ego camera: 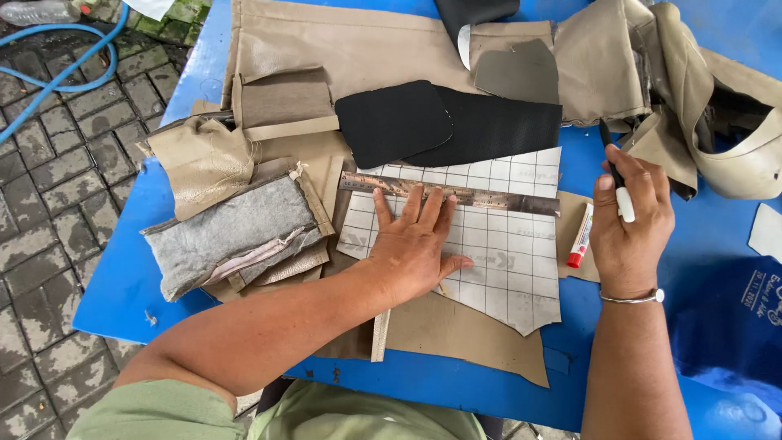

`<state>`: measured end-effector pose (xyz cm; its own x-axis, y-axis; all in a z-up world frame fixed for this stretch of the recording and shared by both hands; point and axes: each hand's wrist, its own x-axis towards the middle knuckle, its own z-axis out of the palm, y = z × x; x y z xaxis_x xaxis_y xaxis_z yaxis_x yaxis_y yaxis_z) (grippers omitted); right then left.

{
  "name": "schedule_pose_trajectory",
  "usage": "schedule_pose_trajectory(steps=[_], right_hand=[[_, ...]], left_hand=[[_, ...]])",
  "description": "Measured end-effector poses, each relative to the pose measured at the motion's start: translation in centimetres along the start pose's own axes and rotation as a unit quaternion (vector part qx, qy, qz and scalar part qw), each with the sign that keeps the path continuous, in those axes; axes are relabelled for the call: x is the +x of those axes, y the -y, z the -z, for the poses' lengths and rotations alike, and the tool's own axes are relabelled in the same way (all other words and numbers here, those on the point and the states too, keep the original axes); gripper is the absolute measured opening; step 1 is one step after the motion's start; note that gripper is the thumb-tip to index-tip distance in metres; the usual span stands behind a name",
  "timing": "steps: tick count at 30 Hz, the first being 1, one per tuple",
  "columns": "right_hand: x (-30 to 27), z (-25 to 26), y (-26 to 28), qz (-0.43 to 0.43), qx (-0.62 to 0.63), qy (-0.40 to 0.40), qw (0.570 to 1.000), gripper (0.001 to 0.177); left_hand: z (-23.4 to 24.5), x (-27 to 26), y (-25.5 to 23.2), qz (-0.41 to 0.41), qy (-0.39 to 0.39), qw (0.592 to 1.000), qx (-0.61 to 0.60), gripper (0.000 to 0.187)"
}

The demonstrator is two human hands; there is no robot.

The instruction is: Marking leather pieces using a ruler and pen, then applying glue to the edges.

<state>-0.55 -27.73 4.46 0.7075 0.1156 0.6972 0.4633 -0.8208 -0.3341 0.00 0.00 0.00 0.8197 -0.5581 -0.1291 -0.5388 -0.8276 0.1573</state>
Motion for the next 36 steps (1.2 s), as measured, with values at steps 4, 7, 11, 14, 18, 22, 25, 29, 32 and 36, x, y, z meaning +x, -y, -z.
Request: schedule_pose_trajectory(steps=[4,7,11,14,18,22,25,29,32,36], right_hand=[[0.1,0.0,0.6,-0.016,0.014,0.01,1.0,0.026],[0.1,-0.2,0.8,-0.037,0.031,0.02,0.999,0.027],[0.0,-0.3,0.6,-0.04,0.031,0.021,0.999,0.026],[0.0,-0.2,0.6,-0.042,0.033,0.019,0.998,0.025],[-0.1,-0.1,0.5,-0.034,0.032,0.017,0.999,0.024],[0.1,-0.1,0.6,-0.018,0.042,0.016,0.999,0.023],[0.1,-0.1,0.6,-0.019,0.034,0.019,0.999,0.024],[0.2,0.0,1.0,-0.028,0.039,0.021,0.999,0.025],[0.2,-0.1,1.0,-0.027,0.035,0.02,0.999,0.024],[0.2,-0.1,1.0,-0.026,0.039,0.025,0.999,0.024]], left_hand=[[0.2,0.0,0.0,-0.001,0.008,1.0,-0.008,0.095],[-0.4,0.0,0.2,-0.003,-0.028,1.0,-0.012,0.096],[-0.3,0.2,0.4,-0.004,-0.024,1.0,-0.013,0.099],[0.3,0.5,0.5,0.0,-0.015,1.0,-0.009,0.099],[0.9,0.6,0.5,0.008,0.004,1.0,-0.02,0.1],[0.7,0.7,0.5,0.01,-0.007,1.0,-0.014,0.101],[0.4,0.8,0.6,0.014,-0.012,1.0,-0.008,0.101],[0.2,0.6,0.6,-0.001,-0.046,0.999,-0.006,0.097],[0.4,0.5,0.7,-0.009,-0.036,0.999,-0.013,0.094],[-0.6,0.5,0.7,-0.016,-0.07,0.997,-0.018,0.093]])
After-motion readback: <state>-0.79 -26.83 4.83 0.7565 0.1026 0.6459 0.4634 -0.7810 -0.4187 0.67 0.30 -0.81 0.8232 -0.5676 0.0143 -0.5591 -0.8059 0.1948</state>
